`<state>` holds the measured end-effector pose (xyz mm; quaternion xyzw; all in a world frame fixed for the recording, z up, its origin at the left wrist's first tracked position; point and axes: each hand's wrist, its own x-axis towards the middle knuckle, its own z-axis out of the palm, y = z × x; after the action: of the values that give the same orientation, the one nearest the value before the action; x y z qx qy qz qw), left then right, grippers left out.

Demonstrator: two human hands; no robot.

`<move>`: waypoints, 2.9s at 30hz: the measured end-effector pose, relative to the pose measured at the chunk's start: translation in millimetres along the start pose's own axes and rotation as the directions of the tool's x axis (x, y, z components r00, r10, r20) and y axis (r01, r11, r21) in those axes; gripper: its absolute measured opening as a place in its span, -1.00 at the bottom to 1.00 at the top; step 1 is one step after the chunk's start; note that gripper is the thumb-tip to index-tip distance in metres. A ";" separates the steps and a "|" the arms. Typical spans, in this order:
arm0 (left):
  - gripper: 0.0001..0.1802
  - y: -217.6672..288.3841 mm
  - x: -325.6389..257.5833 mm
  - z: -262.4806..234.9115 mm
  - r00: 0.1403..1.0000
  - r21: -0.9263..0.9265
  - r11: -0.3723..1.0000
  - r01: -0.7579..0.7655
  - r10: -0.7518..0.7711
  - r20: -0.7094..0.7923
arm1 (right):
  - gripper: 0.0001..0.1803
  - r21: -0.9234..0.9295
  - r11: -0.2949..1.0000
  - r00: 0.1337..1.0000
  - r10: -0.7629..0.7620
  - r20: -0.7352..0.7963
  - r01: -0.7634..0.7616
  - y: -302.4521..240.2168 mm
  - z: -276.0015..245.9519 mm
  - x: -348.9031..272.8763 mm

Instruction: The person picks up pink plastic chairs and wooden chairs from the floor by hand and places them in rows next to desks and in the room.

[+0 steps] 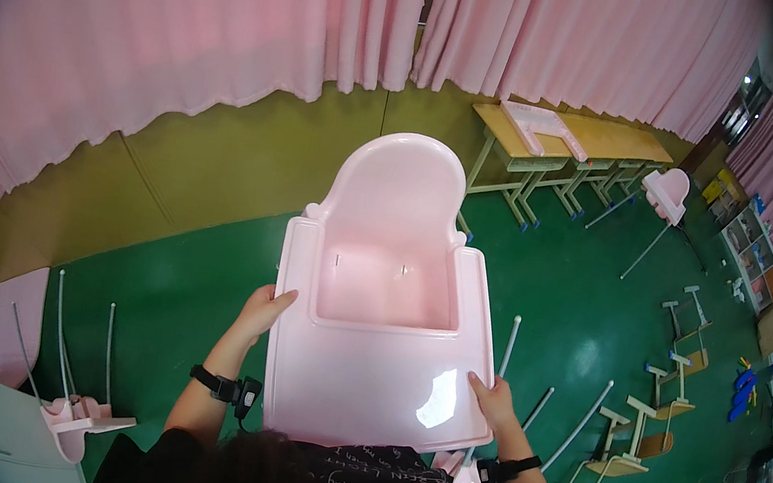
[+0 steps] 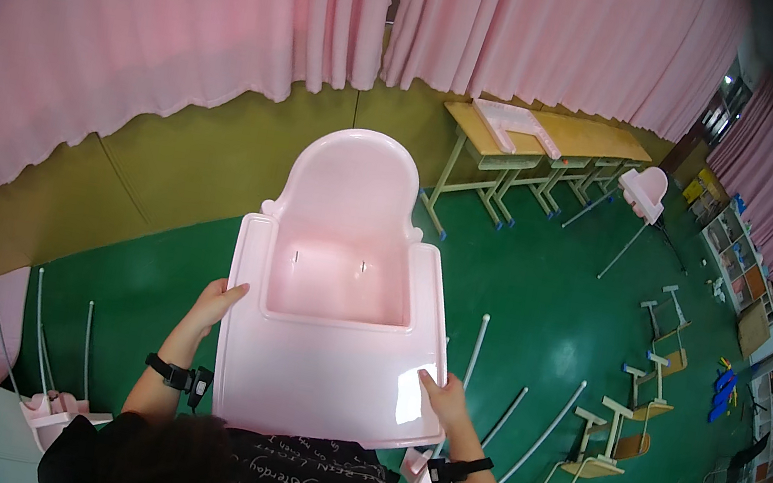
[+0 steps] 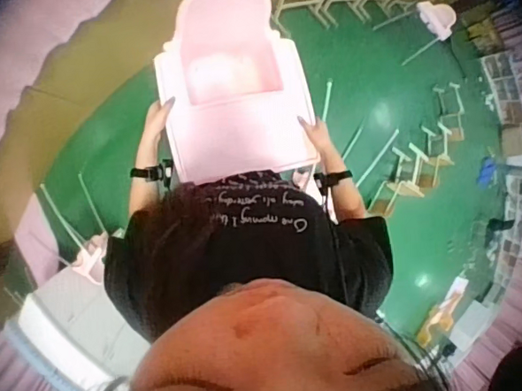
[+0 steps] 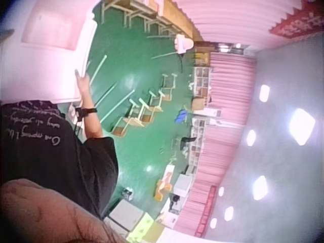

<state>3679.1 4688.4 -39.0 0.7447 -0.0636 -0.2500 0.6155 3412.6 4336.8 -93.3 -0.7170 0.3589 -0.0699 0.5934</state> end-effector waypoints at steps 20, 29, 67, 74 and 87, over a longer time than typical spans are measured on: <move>-0.51 93.3 465.4 137.5 0.990 0.074 0.993 0.089 -0.096 0.104 | -0.41 -0.218 0.974 0.994 0.039 -0.098 -0.060 -96.3 -88.7 447.3; -0.45 67.6 640.5 176.0 0.994 0.014 0.997 0.079 -0.079 0.076 | -0.36 -0.274 0.961 0.999 -0.033 0.017 0.036 -150.9 -111.3 674.4; -0.46 -4.7 838.8 283.5 0.866 -0.451 0.827 0.337 -0.460 -0.196 | -0.50 -0.487 0.866 0.989 -0.055 0.136 0.116 -86.5 -90.1 978.7; -0.47 21.1 843.2 300.3 0.883 -0.562 0.768 0.307 -0.450 -0.132 | -0.48 -0.446 0.891 0.982 -0.001 0.188 0.086 -91.8 -114.5 995.4; -0.47 -4.7 836.2 291.9 0.917 -0.392 0.873 0.290 -0.370 -0.145 | -0.41 -0.507 0.861 0.976 0.132 0.171 -0.028 -86.9 -104.6 990.7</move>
<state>4271.5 4094.6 -323.5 0.6406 0.1797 -0.2770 0.6932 4120.9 3664.3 -307.8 -0.8342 0.3330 0.1229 0.4219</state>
